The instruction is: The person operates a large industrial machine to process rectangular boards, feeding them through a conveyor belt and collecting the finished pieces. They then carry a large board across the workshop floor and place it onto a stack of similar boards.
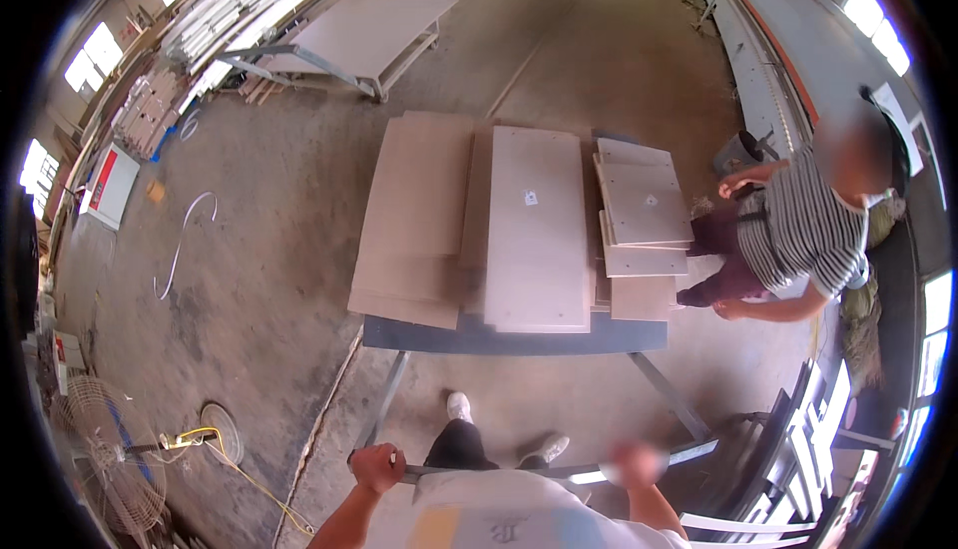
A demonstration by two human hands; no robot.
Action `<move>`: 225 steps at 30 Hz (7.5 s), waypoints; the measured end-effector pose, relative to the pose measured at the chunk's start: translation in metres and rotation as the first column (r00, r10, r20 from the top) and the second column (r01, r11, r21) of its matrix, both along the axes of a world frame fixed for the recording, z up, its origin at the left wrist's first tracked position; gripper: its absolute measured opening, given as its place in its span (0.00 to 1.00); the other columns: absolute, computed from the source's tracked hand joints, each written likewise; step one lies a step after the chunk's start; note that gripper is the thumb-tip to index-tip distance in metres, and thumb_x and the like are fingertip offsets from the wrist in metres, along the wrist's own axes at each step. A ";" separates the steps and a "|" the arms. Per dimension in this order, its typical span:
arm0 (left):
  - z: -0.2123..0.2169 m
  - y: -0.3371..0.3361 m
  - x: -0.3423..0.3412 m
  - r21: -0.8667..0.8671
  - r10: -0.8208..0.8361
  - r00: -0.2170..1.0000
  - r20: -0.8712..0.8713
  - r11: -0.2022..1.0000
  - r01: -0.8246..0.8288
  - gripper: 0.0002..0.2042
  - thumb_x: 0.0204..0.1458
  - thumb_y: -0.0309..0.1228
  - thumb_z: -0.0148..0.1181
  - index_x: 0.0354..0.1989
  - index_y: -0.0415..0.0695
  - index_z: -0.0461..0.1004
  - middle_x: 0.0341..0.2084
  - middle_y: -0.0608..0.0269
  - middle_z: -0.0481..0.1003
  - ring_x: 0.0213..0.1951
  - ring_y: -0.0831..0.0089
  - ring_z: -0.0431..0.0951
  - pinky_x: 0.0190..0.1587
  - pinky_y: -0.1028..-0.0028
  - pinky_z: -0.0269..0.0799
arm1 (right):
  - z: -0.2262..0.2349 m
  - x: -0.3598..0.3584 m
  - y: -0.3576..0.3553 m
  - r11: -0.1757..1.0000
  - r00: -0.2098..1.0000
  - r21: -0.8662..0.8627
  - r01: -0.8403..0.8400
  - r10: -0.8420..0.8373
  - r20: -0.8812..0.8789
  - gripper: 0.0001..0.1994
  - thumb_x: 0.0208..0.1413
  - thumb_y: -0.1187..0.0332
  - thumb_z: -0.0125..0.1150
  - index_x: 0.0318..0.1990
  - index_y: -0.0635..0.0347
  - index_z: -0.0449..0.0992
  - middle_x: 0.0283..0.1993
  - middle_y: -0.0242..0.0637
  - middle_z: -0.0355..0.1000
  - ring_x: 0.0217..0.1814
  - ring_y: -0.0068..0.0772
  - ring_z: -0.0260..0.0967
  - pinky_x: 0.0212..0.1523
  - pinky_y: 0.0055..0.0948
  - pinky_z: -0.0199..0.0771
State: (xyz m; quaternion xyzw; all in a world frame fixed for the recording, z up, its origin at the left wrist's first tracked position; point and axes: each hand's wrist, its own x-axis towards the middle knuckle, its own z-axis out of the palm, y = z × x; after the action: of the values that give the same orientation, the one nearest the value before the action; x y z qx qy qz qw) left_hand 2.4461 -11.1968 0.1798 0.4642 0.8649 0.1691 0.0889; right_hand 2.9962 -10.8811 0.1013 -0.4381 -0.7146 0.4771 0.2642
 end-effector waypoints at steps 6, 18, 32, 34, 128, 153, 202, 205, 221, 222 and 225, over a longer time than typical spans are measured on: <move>0.014 0.024 -0.088 -0.002 -0.070 0.997 -0.016 0.998 0.070 0.07 0.47 0.39 0.64 0.22 0.53 0.76 0.18 0.62 0.77 0.21 0.56 0.78 0.25 0.55 0.70 | 0.038 -0.065 -0.037 0.929 0.896 0.342 -0.142 -0.026 0.444 0.05 0.64 0.68 0.60 0.37 0.56 0.79 0.35 0.33 0.76 0.34 0.30 0.73 0.34 0.34 0.74; 0.005 0.108 -0.289 0.062 -0.093 0.986 -0.139 0.993 0.103 0.09 0.46 0.40 0.64 0.20 0.54 0.73 0.15 0.61 0.74 0.19 0.52 0.75 0.22 0.53 0.67 | 0.013 -0.242 0.040 0.814 0.736 0.450 -0.366 -0.042 0.676 0.04 0.63 0.66 0.62 0.39 0.53 0.79 0.36 0.34 0.75 0.37 0.33 0.73 0.37 0.36 0.74; 0.009 0.344 -0.513 0.007 -0.209 0.972 -0.104 0.978 0.210 0.12 0.48 0.40 0.63 0.18 0.51 0.69 0.14 0.58 0.72 0.18 0.49 0.72 0.22 0.52 0.64 | -0.074 -0.419 0.171 0.661 0.653 0.694 -0.287 -0.395 0.646 0.04 0.61 0.64 0.63 0.40 0.50 0.78 0.37 0.34 0.73 0.40 0.35 0.73 0.39 0.38 0.74; 0.011 0.389 -0.547 -0.063 -0.199 0.967 -0.158 0.980 0.191 0.11 0.49 0.40 0.63 0.20 0.51 0.71 0.16 0.60 0.75 0.21 0.51 0.76 0.24 0.52 0.67 | -0.095 -0.452 0.197 0.583 0.578 0.759 -0.291 -0.525 0.625 0.04 0.61 0.64 0.64 0.40 0.49 0.78 0.37 0.35 0.73 0.41 0.36 0.73 0.40 0.38 0.74; 0.035 3.015 -1.058 -0.135 -0.099 0.994 -0.054 0.987 0.091 0.11 0.49 0.44 0.59 0.24 0.51 0.78 0.23 0.60 0.81 0.29 0.53 0.82 0.34 0.54 0.74 | 0.098 -1.061 2.875 0.870 0.591 0.461 0.175 -0.467 0.657 0.08 0.50 0.59 0.65 0.26 0.51 0.80 0.27 0.35 0.78 0.30 0.43 0.75 0.36 0.44 0.73; 0.066 3.806 -1.337 -0.298 -0.012 0.992 -0.123 0.954 -0.025 0.14 0.53 0.50 0.58 0.27 0.54 0.82 0.26 0.57 0.83 0.33 0.51 0.83 0.39 0.53 0.77 | 0.087 -1.329 3.653 0.759 0.799 0.637 0.138 -0.465 0.381 0.07 0.44 0.63 0.72 0.27 0.51 0.79 0.27 0.38 0.77 0.29 0.43 0.74 0.31 0.45 0.74; 0.066 5.467 -1.878 -0.145 -0.145 0.984 -0.108 0.981 0.128 0.11 0.50 0.43 0.61 0.22 0.50 0.77 0.22 0.55 0.80 0.27 0.49 0.82 0.31 0.52 0.76 | 0.158 -1.882 5.262 0.898 0.634 0.083 0.432 -0.369 0.680 0.13 0.47 0.55 0.68 0.31 0.53 0.84 0.34 0.42 0.80 0.38 0.47 0.77 0.41 0.46 0.76; 0.076 5.583 -1.909 -0.178 -0.164 0.984 -0.073 0.973 0.149 0.11 0.51 0.43 0.60 0.24 0.51 0.78 0.22 0.54 0.81 0.28 0.49 0.82 0.31 0.52 0.76 | 0.174 -1.919 5.370 0.899 0.609 0.077 0.431 -0.352 0.711 0.12 0.48 0.55 0.67 0.30 0.53 0.83 0.33 0.42 0.79 0.37 0.47 0.76 0.40 0.47 0.76; 0.070 6.174 -2.085 -0.277 -0.182 0.972 -0.150 0.951 0.135 0.11 0.52 0.42 0.57 0.27 0.50 0.80 0.26 0.53 0.81 0.33 0.46 0.82 0.35 0.50 0.76 | 0.155 -2.079 5.920 0.826 0.659 0.486 0.284 -0.536 0.527 0.11 0.46 0.59 0.66 0.20 0.50 0.74 0.24 0.31 0.74 0.30 0.41 0.74 0.32 0.44 0.71; 0.071 6.213 -2.097 -0.292 -0.183 0.971 -0.153 0.947 0.133 0.12 0.52 0.42 0.57 0.27 0.50 0.80 0.26 0.52 0.81 0.33 0.46 0.82 0.35 0.50 0.76 | 0.157 -2.090 5.961 0.828 0.657 0.485 0.282 -0.535 0.532 0.11 0.46 0.59 0.66 0.20 0.49 0.74 0.24 0.31 0.74 0.30 0.41 0.74 0.32 0.44 0.71; 0.067 6.330 -2.135 -0.303 -0.165 0.969 -0.184 0.947 0.104 0.12 0.53 0.43 0.57 0.27 0.49 0.79 0.26 0.51 0.81 0.33 0.45 0.81 0.35 0.50 0.76 | 0.157 -2.127 6.074 0.880 0.652 0.378 0.286 -0.468 0.596 0.11 0.50 0.56 0.64 0.24 0.51 0.78 0.29 0.36 0.78 0.34 0.44 0.76 0.36 0.45 0.74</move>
State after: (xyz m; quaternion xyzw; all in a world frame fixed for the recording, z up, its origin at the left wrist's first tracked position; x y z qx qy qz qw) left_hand 0.3112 -4.8667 0.2472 0.5191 0.8511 -0.0155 0.0771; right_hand 0.8695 -4.8071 0.2583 -0.6826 -0.7070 0.1259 0.1353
